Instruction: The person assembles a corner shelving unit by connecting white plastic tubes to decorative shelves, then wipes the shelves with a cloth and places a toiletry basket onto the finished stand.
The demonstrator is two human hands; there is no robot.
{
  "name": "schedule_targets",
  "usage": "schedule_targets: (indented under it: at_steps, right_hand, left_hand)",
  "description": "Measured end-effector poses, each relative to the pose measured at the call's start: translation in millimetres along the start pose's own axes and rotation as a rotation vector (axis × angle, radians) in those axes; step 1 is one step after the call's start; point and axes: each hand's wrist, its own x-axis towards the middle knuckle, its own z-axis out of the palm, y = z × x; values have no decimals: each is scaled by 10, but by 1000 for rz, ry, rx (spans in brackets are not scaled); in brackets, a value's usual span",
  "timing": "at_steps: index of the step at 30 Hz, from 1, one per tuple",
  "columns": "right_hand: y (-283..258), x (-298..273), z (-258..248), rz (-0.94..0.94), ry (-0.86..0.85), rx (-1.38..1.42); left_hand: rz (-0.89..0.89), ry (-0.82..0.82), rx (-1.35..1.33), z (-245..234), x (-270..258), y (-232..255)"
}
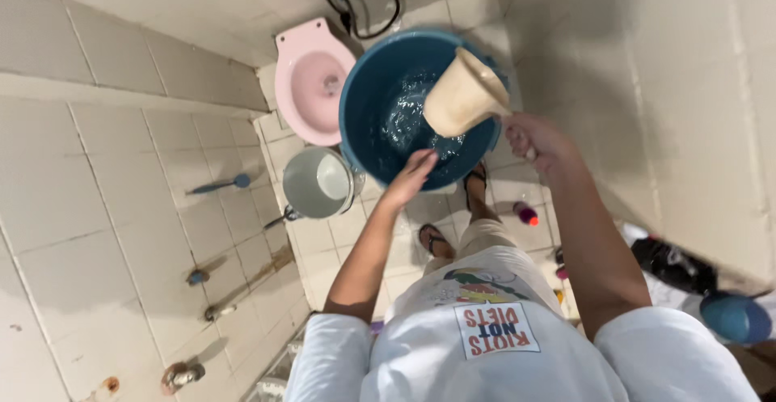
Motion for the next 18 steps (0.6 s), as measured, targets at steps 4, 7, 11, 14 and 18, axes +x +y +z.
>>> schedule_targets:
  at_steps: [4, 7, 11, 14, 18]
  right_hand:
    - [-705, 558, -364, 101, -378, 408]
    - [-1254, 869, -327, 206, -687, 747]
    - [-1836, 1081, 8, 166, -856, 902]
    - [-1936, 1251, 315, 95, -931, 870]
    - [-963, 1558, 667, -175, -743, 260]
  left_hand:
    - [-53, 100, -7, -314, 113, 11]
    - [-64, 179, -28, -417, 266, 63]
    - [62, 219, -69, -326, 455, 280]
    - [105, 149, -126, -99, 526, 595]
    - [161, 47, -322, 109, 707, 962]
